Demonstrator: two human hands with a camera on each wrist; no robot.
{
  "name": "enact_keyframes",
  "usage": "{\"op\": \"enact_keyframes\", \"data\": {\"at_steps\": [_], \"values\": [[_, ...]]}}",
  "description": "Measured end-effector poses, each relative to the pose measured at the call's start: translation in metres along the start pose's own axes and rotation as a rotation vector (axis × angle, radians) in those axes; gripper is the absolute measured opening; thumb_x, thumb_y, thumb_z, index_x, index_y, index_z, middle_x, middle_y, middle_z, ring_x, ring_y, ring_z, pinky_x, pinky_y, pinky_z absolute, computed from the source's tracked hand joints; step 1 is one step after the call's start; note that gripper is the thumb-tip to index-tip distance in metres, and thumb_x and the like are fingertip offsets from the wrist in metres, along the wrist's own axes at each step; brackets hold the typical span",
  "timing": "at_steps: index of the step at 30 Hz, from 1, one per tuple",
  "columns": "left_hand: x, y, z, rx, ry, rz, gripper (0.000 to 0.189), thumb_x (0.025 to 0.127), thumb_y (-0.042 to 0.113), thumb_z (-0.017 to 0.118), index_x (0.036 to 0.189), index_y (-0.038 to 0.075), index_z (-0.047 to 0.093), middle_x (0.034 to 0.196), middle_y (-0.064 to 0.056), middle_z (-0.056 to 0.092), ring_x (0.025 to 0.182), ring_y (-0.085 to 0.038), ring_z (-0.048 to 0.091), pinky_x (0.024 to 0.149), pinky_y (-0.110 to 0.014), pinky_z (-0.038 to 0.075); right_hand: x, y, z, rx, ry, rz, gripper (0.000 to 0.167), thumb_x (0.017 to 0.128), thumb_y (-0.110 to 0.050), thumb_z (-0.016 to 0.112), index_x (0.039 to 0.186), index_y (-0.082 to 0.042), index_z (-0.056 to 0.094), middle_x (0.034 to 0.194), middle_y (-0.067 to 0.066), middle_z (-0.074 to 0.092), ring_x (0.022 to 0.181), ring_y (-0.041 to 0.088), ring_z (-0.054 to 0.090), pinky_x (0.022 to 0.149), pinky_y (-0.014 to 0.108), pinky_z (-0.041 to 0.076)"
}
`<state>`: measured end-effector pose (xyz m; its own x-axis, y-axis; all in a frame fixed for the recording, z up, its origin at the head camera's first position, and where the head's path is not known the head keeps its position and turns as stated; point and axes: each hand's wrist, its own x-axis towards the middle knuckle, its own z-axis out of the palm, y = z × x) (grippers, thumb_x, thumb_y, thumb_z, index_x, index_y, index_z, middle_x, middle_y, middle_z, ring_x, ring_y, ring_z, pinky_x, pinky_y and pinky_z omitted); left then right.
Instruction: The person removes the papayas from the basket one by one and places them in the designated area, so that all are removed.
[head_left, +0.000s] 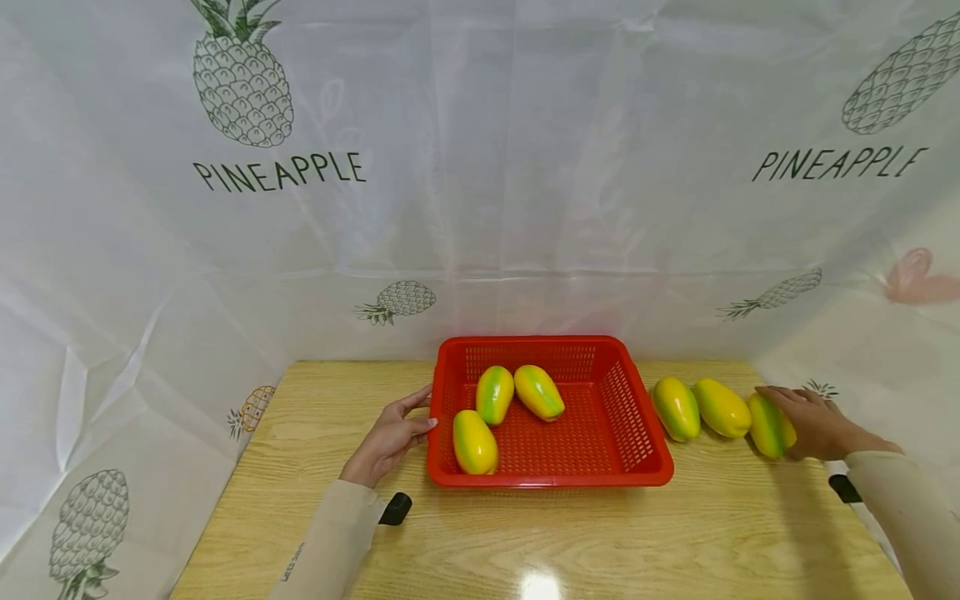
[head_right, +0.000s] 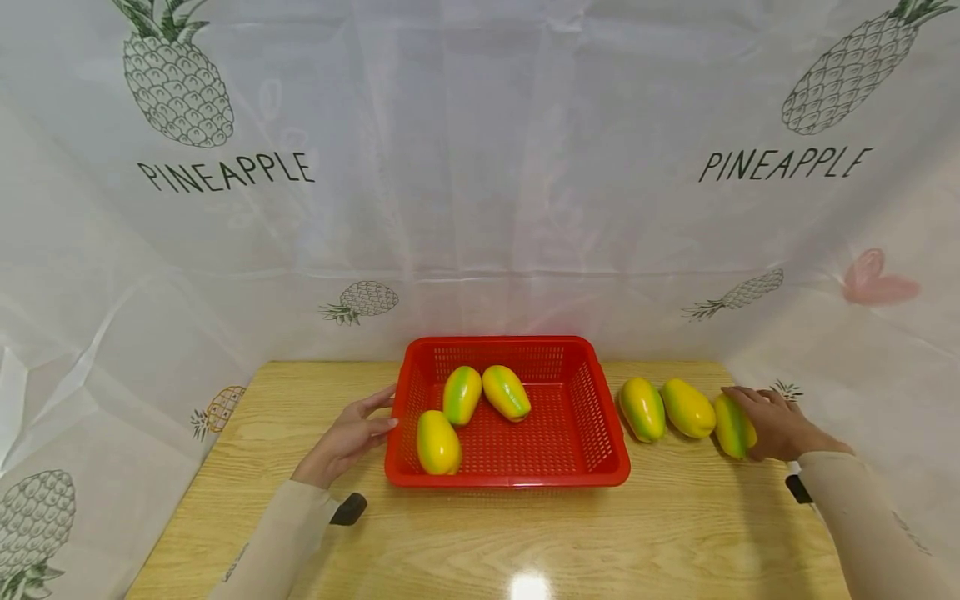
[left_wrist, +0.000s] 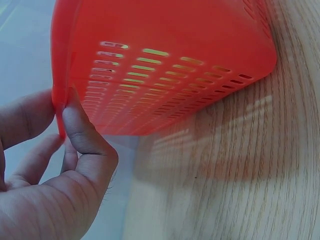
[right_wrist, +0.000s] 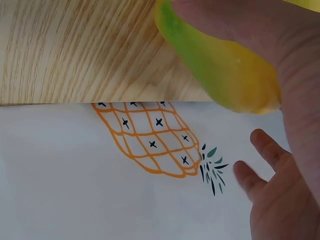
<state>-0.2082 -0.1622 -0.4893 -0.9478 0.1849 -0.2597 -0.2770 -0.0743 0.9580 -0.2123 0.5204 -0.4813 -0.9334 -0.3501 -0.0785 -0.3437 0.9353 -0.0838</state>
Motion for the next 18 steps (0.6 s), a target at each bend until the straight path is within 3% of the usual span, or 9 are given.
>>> {"op": "enact_keyframes", "data": {"at_steps": [9,15,18], "values": [[-0.002,0.001,0.0004,0.0,-0.008,-0.001,0.067,0.102,-0.009,0.058,0.164,0.008,0.04,0.148,-0.021,0.042,0.082,-0.012,0.056,0.072,-0.02,0.053,0.0003,-0.003,0.0019,0.031,0.004,-0.016,0.125,0.058,0.0,0.1,0.157,0.005,0.025,0.144,0.039,0.037,0.12,0.07,0.04,0.09,0.087,0.037],[-0.0019,0.0009,0.0004,0.003,-0.005,-0.005,0.066,0.102,-0.009,0.058,0.163,0.008,0.041,0.147,-0.02,0.042,0.082,-0.013,0.055,0.072,-0.02,0.052,0.0017,-0.0018,0.0034,0.092,-0.024,-0.014,0.126,0.058,0.006,0.097,0.159,0.008,0.021,0.143,0.044,0.035,0.122,0.073,0.035,0.098,0.087,0.026],[-0.0015,0.001,0.0001,0.002,-0.008,-0.003,0.067,0.102,-0.009,0.058,0.164,0.008,0.041,0.147,-0.021,0.041,0.083,-0.013,0.056,0.073,-0.02,0.053,0.0028,-0.0003,0.0042,0.1,-0.032,-0.014,0.126,0.058,0.007,0.096,0.159,0.009,0.02,0.143,0.046,0.035,0.123,0.073,0.034,0.099,0.086,0.026]]}}
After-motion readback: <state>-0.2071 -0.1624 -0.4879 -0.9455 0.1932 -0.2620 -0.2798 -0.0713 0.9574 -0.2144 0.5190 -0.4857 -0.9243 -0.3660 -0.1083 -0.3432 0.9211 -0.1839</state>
